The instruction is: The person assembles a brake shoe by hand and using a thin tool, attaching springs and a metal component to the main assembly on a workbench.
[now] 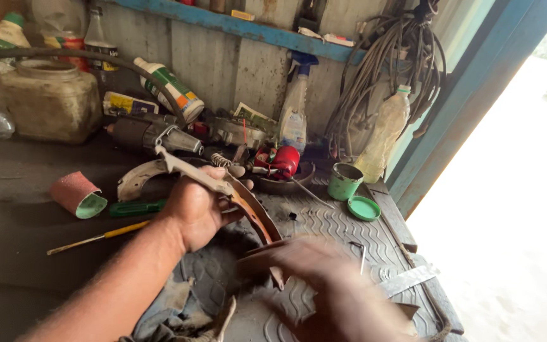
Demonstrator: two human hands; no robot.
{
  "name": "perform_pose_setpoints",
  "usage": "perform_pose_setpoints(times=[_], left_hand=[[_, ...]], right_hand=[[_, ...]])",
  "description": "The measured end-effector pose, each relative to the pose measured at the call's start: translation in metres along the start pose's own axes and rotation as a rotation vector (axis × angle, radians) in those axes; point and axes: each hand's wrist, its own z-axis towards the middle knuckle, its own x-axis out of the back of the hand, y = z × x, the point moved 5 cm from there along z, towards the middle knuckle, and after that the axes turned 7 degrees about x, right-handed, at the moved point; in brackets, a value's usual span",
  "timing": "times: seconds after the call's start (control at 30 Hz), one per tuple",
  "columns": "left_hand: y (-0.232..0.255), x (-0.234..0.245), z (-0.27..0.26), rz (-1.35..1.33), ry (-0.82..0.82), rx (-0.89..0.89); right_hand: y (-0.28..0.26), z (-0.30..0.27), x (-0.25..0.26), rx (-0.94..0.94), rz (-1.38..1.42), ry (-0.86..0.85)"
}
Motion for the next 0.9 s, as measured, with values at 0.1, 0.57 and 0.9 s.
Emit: perform_pose_setpoints(times=[0.1, 0.57, 0.9], left_hand=[[-0.004, -0.002, 0.001, -0.05, 0.048, -0.034], [0.01, -0.038, -0.014, 0.255, 0.204, -0.505], [0.015, -0.045, -0.015, 0.272, 0.153, -0.485]], right_hand=[[0.04, -0.043, 0.042, -0.441, -0.434, -0.182], [0.046, -0.06, 0.05, -0.857, -0.393, -0.114], [0.079, 0.038, -0.015, -0.785, 0.4, 0.212]])
